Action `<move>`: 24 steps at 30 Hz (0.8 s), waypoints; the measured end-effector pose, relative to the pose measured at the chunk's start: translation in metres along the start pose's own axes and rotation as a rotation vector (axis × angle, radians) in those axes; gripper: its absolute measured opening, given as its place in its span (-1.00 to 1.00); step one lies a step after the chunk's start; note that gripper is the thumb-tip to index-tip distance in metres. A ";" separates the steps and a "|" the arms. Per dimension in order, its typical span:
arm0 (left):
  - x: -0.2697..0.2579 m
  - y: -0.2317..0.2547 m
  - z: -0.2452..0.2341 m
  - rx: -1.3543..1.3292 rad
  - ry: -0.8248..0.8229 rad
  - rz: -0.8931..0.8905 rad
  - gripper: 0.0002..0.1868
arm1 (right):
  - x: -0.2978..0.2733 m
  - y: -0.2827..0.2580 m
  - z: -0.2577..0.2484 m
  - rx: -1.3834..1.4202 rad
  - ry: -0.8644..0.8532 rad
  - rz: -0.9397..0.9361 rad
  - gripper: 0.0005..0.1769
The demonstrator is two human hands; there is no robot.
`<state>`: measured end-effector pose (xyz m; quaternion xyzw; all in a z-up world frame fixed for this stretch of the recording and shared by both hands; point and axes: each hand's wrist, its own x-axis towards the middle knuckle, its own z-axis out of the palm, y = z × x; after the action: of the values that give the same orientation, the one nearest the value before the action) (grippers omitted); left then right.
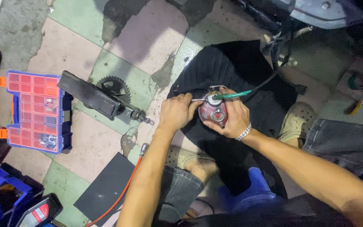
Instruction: The person is repairing a scooter's fuel tank assembly. They use a wrench to tighten a fitting on the tank, connect a green hose, and then test the scooter's brake lever. The person is seated on a small stool in a workshop environment.
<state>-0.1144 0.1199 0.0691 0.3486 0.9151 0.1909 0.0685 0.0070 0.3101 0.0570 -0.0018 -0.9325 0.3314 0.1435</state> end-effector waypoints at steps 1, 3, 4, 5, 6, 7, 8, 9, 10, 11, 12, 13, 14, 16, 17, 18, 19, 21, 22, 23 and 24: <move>0.000 0.002 0.001 -0.002 -0.003 -0.004 -0.53 | -0.001 -0.001 0.000 0.009 -0.006 0.021 0.16; -0.001 0.004 0.001 -0.002 -0.007 -0.013 -0.52 | -0.001 -0.002 -0.002 0.016 -0.006 0.037 0.18; -0.002 0.005 0.000 -0.001 -0.018 -0.025 -0.51 | -0.001 -0.004 -0.002 0.021 -0.006 0.044 0.19; -0.002 0.006 0.001 0.000 -0.026 -0.032 -0.50 | -0.001 -0.005 -0.002 0.023 -0.002 0.051 0.18; -0.003 0.008 0.002 0.000 -0.034 -0.040 -0.50 | -0.002 -0.006 -0.001 0.024 0.003 0.058 0.18; -0.002 0.010 0.003 0.012 -0.032 -0.051 -0.50 | -0.002 -0.006 -0.002 0.026 0.009 0.065 0.17; -0.002 0.012 0.004 0.024 -0.030 -0.062 -0.50 | -0.002 -0.005 -0.003 0.020 0.006 0.064 0.17; -0.004 0.013 0.005 0.038 -0.028 -0.073 -0.50 | -0.002 -0.005 -0.002 0.015 0.004 0.064 0.16; -0.006 0.015 0.006 0.037 -0.048 -0.096 -0.49 | -0.003 -0.004 -0.002 0.011 0.002 0.063 0.16; -0.008 0.016 0.007 0.037 -0.066 -0.119 -0.49 | -0.004 -0.003 -0.001 0.008 0.003 0.063 0.15; -0.011 0.018 0.009 0.037 -0.085 -0.141 -0.49 | -0.005 -0.002 0.001 0.004 0.003 0.063 0.15; -0.016 0.026 0.012 0.036 -0.088 -0.246 -0.51 | -0.005 -0.001 0.004 0.003 0.005 0.061 0.15; -0.023 0.040 0.018 0.035 -0.089 -0.350 -0.53 | -0.005 0.002 0.007 -0.008 0.018 0.056 0.15; -0.033 0.074 0.031 0.033 -0.167 -0.475 -0.59 | -0.009 0.007 0.014 -0.031 0.037 0.042 0.17; -0.032 0.088 0.032 0.043 -0.235 -0.494 -0.61 | -0.007 0.007 0.017 -0.013 0.021 0.088 0.14; -0.040 0.112 0.031 0.128 -0.122 -0.427 -0.66 | -0.007 0.006 0.019 0.006 0.004 0.133 0.10; -0.043 0.137 0.029 0.204 -0.004 -0.351 -0.58 | -0.006 0.008 0.016 0.012 -0.010 0.179 0.07; -0.043 0.188 0.022 0.101 0.322 -0.138 -0.70 | -0.010 0.004 0.013 0.033 -0.022 0.158 0.13; -0.037 0.214 0.019 -0.106 0.099 -0.185 -0.66 | -0.012 0.001 0.010 0.042 -0.032 0.150 0.16; -0.034 0.231 0.016 -0.310 -0.129 -0.221 -0.57 | -0.011 -0.001 0.011 0.020 -0.035 0.175 0.15; -0.029 0.235 0.015 -0.325 -0.149 -0.266 -0.58 | -0.010 -0.004 0.014 -0.001 -0.037 0.200 0.14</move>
<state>0.0551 0.2657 0.1481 0.2225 0.9025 0.2989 0.2158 0.0130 0.2979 0.0465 -0.0887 -0.9304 0.3434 0.0925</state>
